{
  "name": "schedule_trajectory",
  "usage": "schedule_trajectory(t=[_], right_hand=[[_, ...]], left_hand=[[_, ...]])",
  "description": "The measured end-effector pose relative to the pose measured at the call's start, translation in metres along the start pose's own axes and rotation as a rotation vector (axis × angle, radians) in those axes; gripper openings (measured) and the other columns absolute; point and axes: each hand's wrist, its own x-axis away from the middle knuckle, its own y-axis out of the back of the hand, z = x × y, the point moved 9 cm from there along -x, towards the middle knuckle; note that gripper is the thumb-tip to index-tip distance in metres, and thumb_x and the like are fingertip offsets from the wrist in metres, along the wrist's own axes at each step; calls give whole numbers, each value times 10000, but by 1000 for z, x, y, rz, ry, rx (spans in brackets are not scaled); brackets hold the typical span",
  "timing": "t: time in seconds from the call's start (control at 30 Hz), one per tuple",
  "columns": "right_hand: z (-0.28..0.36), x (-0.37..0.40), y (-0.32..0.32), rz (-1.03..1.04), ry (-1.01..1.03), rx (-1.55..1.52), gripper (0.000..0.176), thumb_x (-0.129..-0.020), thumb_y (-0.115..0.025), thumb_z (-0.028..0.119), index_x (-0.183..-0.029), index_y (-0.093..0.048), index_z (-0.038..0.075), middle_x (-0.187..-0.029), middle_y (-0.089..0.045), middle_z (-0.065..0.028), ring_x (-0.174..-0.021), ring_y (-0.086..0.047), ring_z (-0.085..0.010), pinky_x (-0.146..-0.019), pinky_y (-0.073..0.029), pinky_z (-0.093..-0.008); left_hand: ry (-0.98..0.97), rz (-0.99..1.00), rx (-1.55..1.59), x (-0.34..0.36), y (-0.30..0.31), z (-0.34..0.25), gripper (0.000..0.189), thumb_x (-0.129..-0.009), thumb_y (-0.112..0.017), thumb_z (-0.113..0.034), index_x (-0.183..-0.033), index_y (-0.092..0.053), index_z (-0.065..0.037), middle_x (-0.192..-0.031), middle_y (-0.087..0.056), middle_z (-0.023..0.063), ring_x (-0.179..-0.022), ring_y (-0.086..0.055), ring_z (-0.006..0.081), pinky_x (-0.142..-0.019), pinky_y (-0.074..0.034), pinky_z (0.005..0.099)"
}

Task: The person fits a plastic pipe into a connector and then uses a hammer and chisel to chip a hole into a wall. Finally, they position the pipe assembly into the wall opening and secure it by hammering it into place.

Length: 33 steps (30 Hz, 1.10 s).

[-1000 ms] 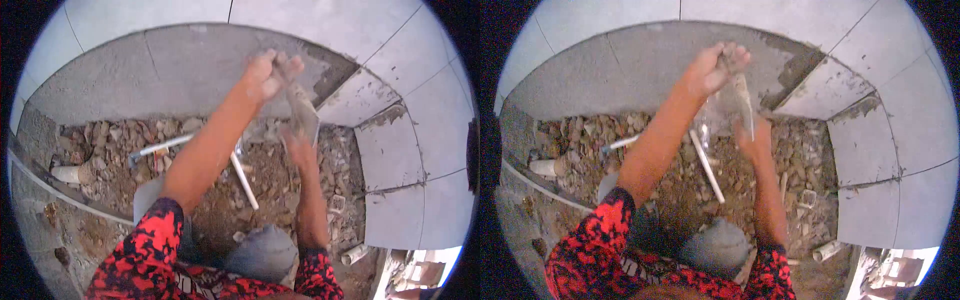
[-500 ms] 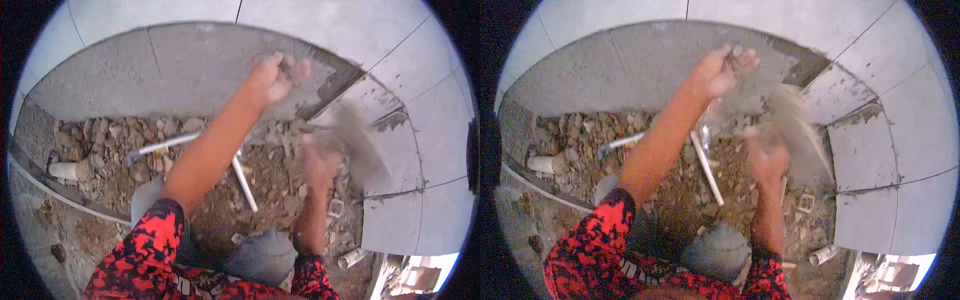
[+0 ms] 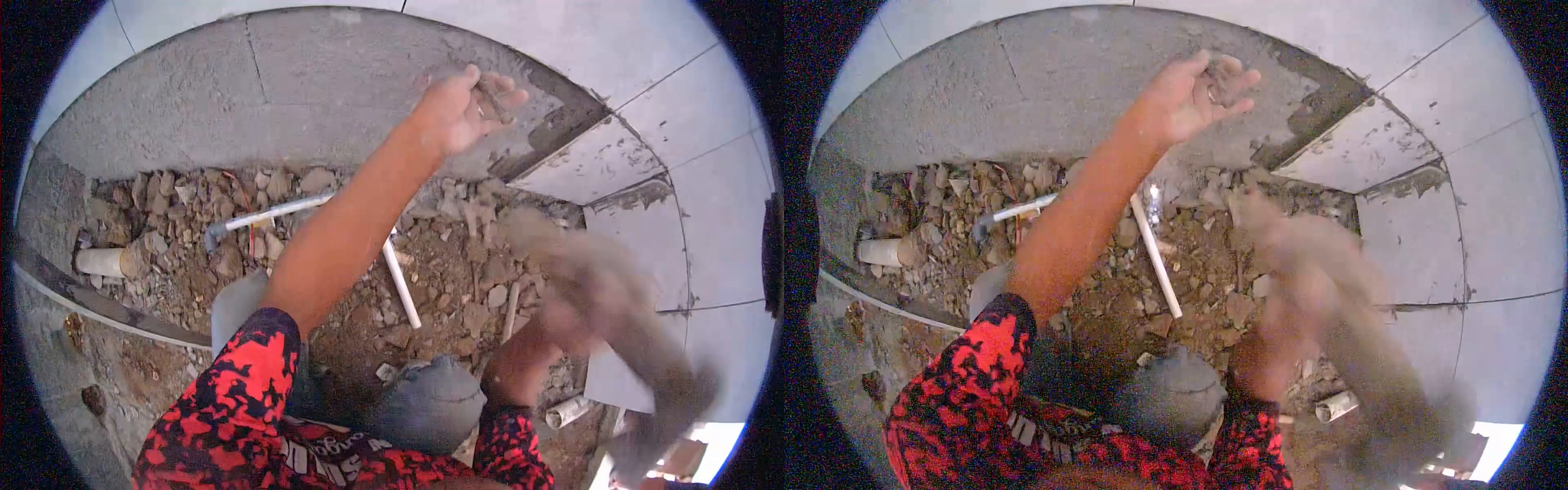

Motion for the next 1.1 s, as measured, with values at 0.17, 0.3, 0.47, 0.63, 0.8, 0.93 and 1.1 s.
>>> schedule_trajectory(t=[0.17,0.3,0.47,0.63,0.8,0.93,1.1], right_hand=[[-51,-16,-68,194,-279,171,266,-748,-513,240,-890,-562,21,-874,-568,-125,-810,-516,-271,-785,-393,-364],[-20,-13,-62,-20,-335,-57,371,-719,-502,192,-1059,-505,44,-959,-561,-134,-899,-501,-267,-900,-325,-364],[45,-25,5,-252,153,-549,377,-732,-522,232,-1026,-504,-3,-956,-559,-171,-895,-514,-296,-859,-349,-367],[-58,-16,-78,46,-349,-81,408,-745,-542,272,-993,-503,-50,-953,-556,-208,-892,-527,-325,-818,-374,-371],[-115,104,-77,-56,-795,-427,405,-731,-567,274,-971,-513,-47,-902,-573,-184,-843,-532,-329,-775,-390,-374],[-100,118,-70,-77,-625,-271,358,-701,-573,164,-989,-488,-32,-806,-534,-76,-724,-538,-222,-637,-432,-320],[-103,110,-115,321,-560,-16,368,-749,-531,333,-872,-522,-14,-692,-533,-230,-657,-528,-380,-591,-419,-422]], left_hand=[[24,15,-65,-2,-10,-7,331,-897,-282,-261,-953,-495,-14,-1004,-545,116,-1041,-480,294,-841,-373,496],[26,32,-173,-8,-10,-16,347,-897,-278,-272,-1005,-489,-19,-1060,-534,109,-1067,-464,280,-862,-359,483],[16,70,-133,-6,-5,-7,379,-896,-265,-280,-1003,-506,-9,-1050,-540,116,-1059,-469,264,-860,-371,462],[-15,93,-45,-8,-2,-2,343,-897,-273,-301,-876,-493,-40,-922,-549,117,-949,-505,251,-809,-395,461],[-98,-3,356,-10,-3,17,354,-889,-299,-371,-797,-452,-66,-771,-523,80,-730,-511,226,-714,-428,418],[-116,-118,349,-25,18,16,319,-862,-370,-391,-827,-462,-89,-772,-511,55,-719,-488,216,-727,-410,402],[-97,-16,-138,-47,45,-21,276,-848,-416,-366,-867,-480,-98,-859,-536,51,-821,-505,224,-782,-383,435]])
